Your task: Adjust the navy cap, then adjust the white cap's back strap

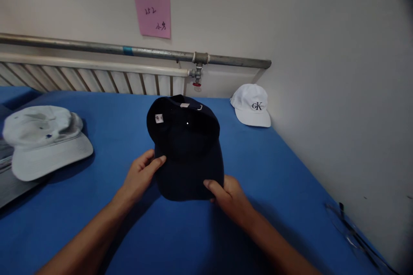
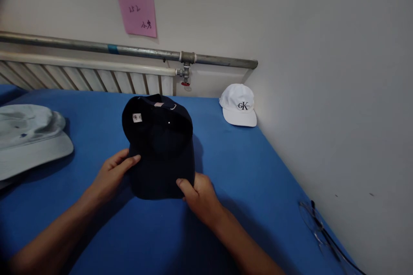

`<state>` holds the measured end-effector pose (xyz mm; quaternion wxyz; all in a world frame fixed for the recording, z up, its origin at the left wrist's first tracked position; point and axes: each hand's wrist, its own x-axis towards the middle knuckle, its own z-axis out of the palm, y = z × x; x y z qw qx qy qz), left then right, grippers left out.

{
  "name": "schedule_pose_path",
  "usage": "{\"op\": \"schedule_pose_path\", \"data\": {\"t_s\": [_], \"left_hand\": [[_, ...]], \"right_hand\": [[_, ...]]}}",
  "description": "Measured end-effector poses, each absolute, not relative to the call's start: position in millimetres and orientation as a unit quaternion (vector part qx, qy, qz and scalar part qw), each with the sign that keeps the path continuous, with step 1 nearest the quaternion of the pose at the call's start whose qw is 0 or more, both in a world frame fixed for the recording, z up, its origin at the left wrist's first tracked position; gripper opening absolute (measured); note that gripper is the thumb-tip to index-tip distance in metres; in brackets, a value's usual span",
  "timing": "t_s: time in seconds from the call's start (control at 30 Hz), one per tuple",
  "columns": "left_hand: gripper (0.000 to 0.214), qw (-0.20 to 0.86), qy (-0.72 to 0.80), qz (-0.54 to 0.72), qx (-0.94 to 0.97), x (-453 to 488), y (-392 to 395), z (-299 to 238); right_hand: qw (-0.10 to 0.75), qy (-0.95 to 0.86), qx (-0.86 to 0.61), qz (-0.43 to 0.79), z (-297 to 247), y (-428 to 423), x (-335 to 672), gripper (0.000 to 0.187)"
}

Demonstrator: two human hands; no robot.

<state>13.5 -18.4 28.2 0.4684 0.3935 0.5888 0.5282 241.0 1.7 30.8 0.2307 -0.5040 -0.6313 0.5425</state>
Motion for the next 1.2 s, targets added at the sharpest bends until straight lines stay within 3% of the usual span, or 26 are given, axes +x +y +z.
{"op": "schedule_pose_path", "data": {"t_s": [0.43,0.67,0.8,0.9,1.07,1.2], "left_hand": [[0.027,0.487,0.58,0.545,0.36,6.5,-13.9,17.2],[0.03,0.511,0.565,0.572,0.305,3.9,-11.4,12.2],[0.034,0.53,0.551,0.584,0.272,6.5,-10.2,14.2],[0.035,0.559,0.538,0.575,0.258,10.0,-10.6,13.5],[0.033,0.594,0.52,0.557,0.257,15.2,-13.8,10.3],[0.03,0.605,0.507,0.547,0.28,15.4,-13.2,7.4]], "right_hand": [[0.23,-0.667,-0.446,0.55,32.4,4.7,245.0,0.02],[0.232,-0.668,-0.343,0.618,37.9,2.0,246.1,0.04],[0.211,-0.663,-0.32,0.643,35.7,1.0,246.1,0.042],[0.191,-0.67,-0.333,0.636,31.2,-1.8,244.7,0.035],[0.226,-0.68,-0.385,0.582,22.5,-6.7,240.4,0.018],[0.205,-0.655,-0.471,0.554,17.9,-5.1,238.9,0.025]]}}
